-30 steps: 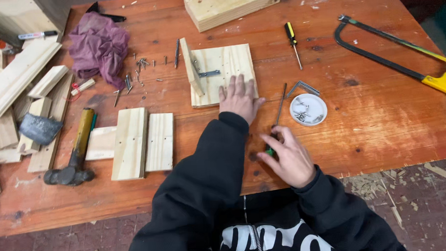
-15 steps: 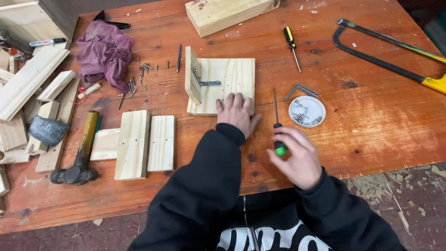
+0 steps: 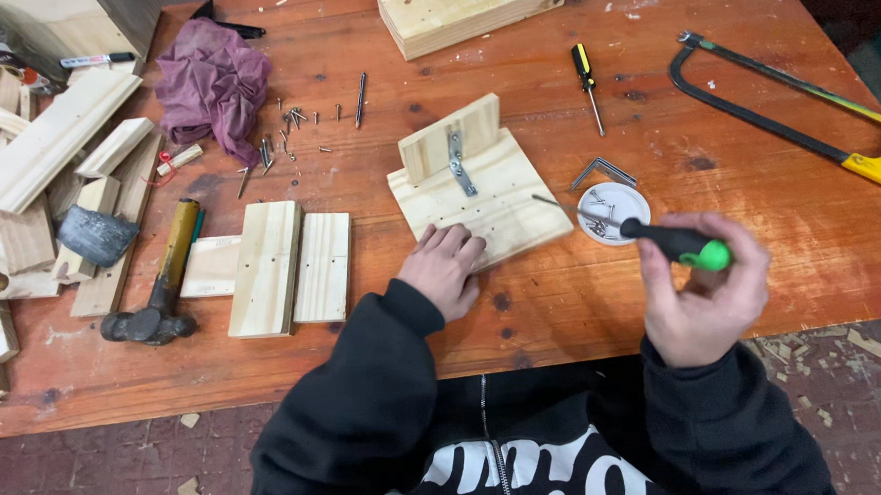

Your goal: The person assembles a small wooden structure by attaching metal brackets to wooden pieces using a screwdriver. They align the brackets, insert screws, and tighten them to secure the components together on a workbench.

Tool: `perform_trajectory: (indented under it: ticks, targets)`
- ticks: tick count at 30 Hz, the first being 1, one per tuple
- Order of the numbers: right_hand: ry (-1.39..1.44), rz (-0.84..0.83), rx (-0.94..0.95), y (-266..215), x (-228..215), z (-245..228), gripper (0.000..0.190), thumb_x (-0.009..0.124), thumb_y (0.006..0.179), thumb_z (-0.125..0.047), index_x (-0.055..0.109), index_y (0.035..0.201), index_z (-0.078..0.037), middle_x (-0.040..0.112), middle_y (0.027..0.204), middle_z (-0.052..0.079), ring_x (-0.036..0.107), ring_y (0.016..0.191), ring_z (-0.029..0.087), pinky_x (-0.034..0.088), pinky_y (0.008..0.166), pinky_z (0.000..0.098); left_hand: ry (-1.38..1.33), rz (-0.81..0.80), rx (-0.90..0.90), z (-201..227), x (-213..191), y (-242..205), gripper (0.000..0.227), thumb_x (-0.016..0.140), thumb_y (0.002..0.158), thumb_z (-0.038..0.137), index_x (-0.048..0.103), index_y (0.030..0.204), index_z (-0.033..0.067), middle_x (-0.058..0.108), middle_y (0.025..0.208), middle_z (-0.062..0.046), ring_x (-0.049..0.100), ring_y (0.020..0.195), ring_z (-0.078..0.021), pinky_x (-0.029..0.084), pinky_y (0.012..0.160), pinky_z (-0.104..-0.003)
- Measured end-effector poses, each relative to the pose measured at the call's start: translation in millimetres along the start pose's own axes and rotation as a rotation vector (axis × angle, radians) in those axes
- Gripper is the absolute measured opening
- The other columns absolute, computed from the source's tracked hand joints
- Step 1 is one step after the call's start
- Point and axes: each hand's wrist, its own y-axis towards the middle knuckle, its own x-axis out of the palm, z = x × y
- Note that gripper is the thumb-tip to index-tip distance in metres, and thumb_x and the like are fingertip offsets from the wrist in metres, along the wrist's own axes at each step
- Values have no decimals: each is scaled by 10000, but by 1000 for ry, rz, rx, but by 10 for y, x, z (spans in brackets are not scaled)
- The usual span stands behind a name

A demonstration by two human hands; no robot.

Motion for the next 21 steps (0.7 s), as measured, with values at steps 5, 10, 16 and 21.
perform_trajectory:
  ticks: [5,10,16,21]
  targets:
    - [145,-38,-8,201,66,89,422,676,1062,2,396,1377,20,611,1135,325,626,1048,361,540,970,420,-22,29,94,41,-149,-207,368,683,824,257,660,1147,82,571,1078,-133,608,1009,-351,449,1054,-579]
    - [210,-124,27,395,269,121,473,638,1095,-60,348,1468,-38,610,1119,257,569,967,264,483,935,361,-89,21,147,40,-279,-282,229,701,819,225,651,995,86,566,995,-121,583,1006,-331,436,1058,-575]
    - [252,-285,-35,772,648,136,491,675,1085,12,390,1484,6,622,1113,231,631,987,267,564,888,360,-147,-99,52,28,-459,-91,360,654,940,424,705,995,73,624,1061,-117,635,934,-320,518,807,-545]
    - [212,-396,-102,1014,937,132,465,708,1099,-36,434,1474,-2,663,1071,168,660,911,213,583,870,331,-8,-41,-65,-276,-261,301,411,595,971,501,752,982,121,698,1138,-166,700,966,-343,602,713,-567]
